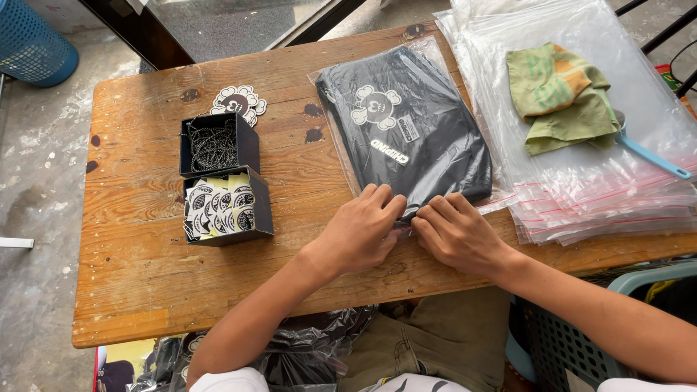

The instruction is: The person wipes a plastic bag with a cloth, then places a folded black garment into the bag and seals it. The sealed bag is then placed into a basket.

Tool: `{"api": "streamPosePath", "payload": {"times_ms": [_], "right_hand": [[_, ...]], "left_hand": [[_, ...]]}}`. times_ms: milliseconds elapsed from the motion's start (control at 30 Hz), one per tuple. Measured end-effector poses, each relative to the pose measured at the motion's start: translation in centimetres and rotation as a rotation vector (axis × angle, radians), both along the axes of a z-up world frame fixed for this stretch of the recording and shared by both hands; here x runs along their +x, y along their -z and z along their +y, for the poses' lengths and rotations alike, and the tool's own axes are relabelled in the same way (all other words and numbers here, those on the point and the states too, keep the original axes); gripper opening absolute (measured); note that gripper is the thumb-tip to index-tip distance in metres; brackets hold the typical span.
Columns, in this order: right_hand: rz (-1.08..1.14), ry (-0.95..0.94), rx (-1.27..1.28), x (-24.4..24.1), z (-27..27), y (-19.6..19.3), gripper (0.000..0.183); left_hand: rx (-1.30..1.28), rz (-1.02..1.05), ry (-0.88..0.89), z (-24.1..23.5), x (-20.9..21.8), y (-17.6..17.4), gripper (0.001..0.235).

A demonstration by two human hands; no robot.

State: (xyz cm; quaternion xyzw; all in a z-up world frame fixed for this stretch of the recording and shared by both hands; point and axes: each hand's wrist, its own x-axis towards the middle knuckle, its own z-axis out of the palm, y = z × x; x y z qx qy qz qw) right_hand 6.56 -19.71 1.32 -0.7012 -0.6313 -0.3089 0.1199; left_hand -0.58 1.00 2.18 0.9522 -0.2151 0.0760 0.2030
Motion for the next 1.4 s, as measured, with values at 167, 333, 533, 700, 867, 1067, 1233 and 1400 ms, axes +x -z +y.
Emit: {"api": "streamPosePath", "payload": {"times_ms": [167,333,533,700,867,1067,1233,1400], "right_hand": [[-0.042,-0.017,-0.014,0.1,0.2,-0.5,0.02],[-0.086,-0.015,-0.02,0.4,0.8,-0.7,0.028],[-0.041,-0.027,-0.023,0.4,1.4,-0.5,0.027],[-0.035,-0.065,-0.015,0.5,0.9,0.3,0.027],[-0.025,-0.064,-0.002,0.5,0.8,0.5,0.028],[-0.015,-0.05,0.02,0.3,1.4,-0.6,0.025],[-0.02,-0.092,0.018,0.1,1.5,0.0,0.022],[-0.002,-0.11,0.016,0.3,1.5,0.7,0.024]], "left_hand": [[0.047,-0.039,-0.076,-0.5,-0.1,-1.3,0.038],[0.099,-0.025,-0.182,-0.9,-0.6,-1.1,0.042],[-0.013,0.139,-0.154,-0.3,-0.8,-2.6,0.042],[0.068,0.154,-0.201,-1.1,-1.3,-2.4,0.041],[0.142,0.141,-0.236,-1.7,-1.8,-1.6,0.036],[0.129,0.133,-0.208,-1.3,-1.6,-1.7,0.031],[0.115,0.159,-0.188,-1.0,-1.5,-2.0,0.029],[0.141,0.225,-0.161,-0.8,-1.6,-3.0,0.035]]}}
